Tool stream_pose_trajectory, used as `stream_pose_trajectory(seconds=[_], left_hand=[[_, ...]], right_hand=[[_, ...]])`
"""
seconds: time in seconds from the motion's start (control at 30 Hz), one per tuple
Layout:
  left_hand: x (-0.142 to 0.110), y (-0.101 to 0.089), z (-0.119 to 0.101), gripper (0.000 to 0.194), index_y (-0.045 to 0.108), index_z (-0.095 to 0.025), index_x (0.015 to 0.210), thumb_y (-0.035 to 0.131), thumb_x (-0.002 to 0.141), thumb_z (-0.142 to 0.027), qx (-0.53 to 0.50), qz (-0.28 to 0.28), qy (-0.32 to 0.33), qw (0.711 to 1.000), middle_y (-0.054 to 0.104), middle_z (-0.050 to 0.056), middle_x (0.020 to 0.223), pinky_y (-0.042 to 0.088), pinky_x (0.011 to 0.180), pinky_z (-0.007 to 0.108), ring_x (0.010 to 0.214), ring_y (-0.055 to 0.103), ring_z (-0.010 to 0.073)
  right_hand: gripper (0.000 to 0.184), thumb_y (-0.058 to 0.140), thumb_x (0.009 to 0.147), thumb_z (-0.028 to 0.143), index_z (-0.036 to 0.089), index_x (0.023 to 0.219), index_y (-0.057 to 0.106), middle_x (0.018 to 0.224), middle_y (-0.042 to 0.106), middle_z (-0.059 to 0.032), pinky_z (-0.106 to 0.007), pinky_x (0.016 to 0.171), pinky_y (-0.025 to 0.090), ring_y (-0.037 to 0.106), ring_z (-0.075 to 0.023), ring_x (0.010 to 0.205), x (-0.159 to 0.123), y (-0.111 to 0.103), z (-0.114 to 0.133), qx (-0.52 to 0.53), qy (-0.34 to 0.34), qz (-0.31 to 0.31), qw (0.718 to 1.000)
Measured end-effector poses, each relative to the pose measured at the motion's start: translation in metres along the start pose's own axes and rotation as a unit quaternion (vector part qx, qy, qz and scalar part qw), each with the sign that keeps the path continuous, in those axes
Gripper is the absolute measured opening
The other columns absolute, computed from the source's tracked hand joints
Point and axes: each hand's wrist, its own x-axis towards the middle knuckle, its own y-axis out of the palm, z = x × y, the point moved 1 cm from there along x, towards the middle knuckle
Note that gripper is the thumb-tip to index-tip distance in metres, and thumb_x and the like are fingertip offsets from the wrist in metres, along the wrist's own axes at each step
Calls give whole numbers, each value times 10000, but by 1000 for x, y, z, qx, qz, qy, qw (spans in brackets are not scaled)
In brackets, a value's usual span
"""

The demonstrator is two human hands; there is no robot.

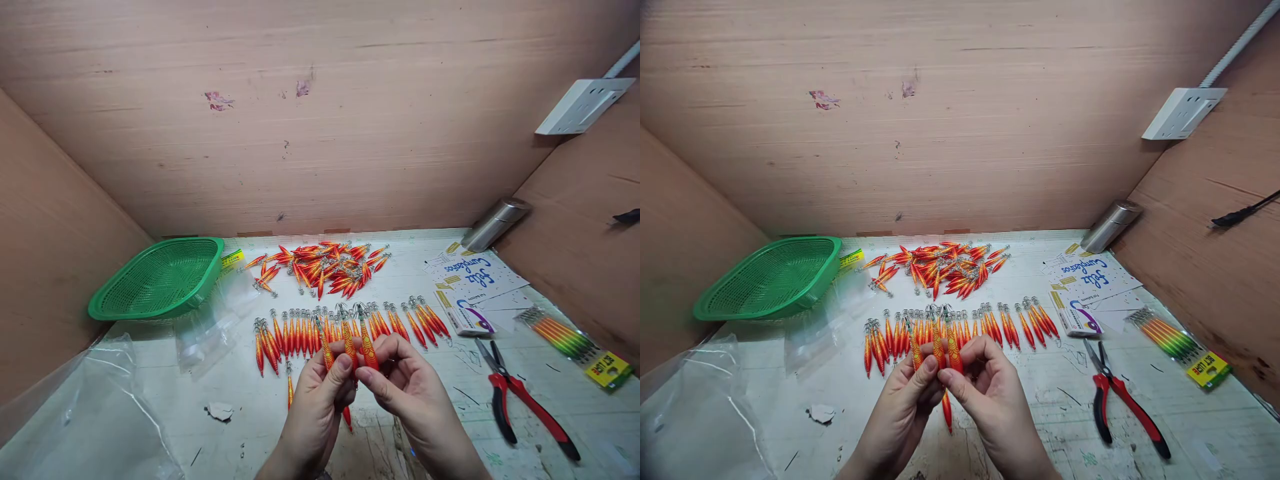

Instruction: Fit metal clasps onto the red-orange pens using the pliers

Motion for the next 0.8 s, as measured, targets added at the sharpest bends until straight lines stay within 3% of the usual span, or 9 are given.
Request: stream_pose_trajectory(seconds=[0.13, 0.2, 0.27, 0.37, 0.43, 0.57, 0.63, 0.73, 0.8], left_hand=[[5, -6, 1, 442, 733, -141, 797, 978, 481, -331, 14, -28, 8, 999, 708, 33, 709, 330, 516, 160, 555, 484, 44], [8, -10, 3, 456, 713, -150, 785, 987, 458, -309, 13, -51, 13, 999, 709, 25, 717, 351, 534, 154, 574, 507, 48], [11, -14, 4, 469, 690, -155, 783, 989, 452, -301, 19, -62, 13, 998, 660, -14, 669, 348, 529, 148, 556, 485, 40], [15, -18, 7, 490, 668, -164, 804, 988, 455, -293, 29, -64, 8, 997, 570, -66, 622, 332, 510, 144, 516, 415, 25], [16, -20, 8, 503, 668, -166, 830, 987, 459, -281, 33, -65, 2, 997, 562, -69, 637, 347, 525, 144, 525, 415, 26], [19, -22, 10, 517, 698, -144, 888, 981, 478, -282, 48, -58, -8, 997, 583, -51, 672, 335, 520, 144, 529, 394, 22], [21, -23, 10, 517, 712, -127, 914, 970, 506, -314, 54, -53, -8, 997, 611, -31, 695, 276, 478, 147, 498, 329, 10], [21, -23, 8, 491, 725, -109, 950, 931, 583, -360, 61, -46, -4, 997, 683, 31, 766, 215, 450, 165, 474, 235, 1], [21, -22, 7, 463, 733, -106, 975, 905, 625, -357, 59, -40, -1, 997, 698, 55, 784, 226, 461, 171, 486, 249, 9]], right_hand=[[447, 823, 683, 547, 193, 743, 556, 699, 520, 42, -168, 428, 280, 370, -46, 511, -6, -17, -24, -62, 37, -27, 997], [470, 752, 731, 611, 201, 746, 523, 643, 457, 71, -179, 402, 208, 262, -32, 455, -12, -28, -38, -105, 70, -25, 992], [469, 691, 766, 643, 207, 748, 521, 626, 457, 69, -191, 421, 268, 306, -47, 452, -17, -37, -50, -143, 86, -17, 986], [439, 678, 752, 625, 199, 719, 577, 648, 551, 15, -240, 530, 419, 499, -120, 558, -22, -45, -66, -212, 75, -15, 974], [389, 680, 739, 569, 196, 666, 598, 615, 571, -5, -265, 544, 433, 532, -153, 571, -23, -46, -77, -273, 68, -20, 960], [272, 653, 744, 456, 214, 628, 610, 566, 575, -2, -278, 520, 405, 519, -164, 521, -24, -46, -95, -388, 36, -31, 920], [275, 639, 757, 478, 227, 647, 617, 591, 591, -6, -289, 544, 427, 540, -174, 537, -24, -57, -93, -435, 11, -41, 899], [385, 562, 785, 602, 225, 737, 618, 772, 629, -91, -392, 661, 486, 599, -267, 712, -27, -96, -73, -507, -30, -127, 852], [471, 502, 790, 642, 183, 808, 606, 961, 588, -229, -549, 746, 458, 563, -416, 914, -32, -131, -59, -570, -50, -225, 789]])
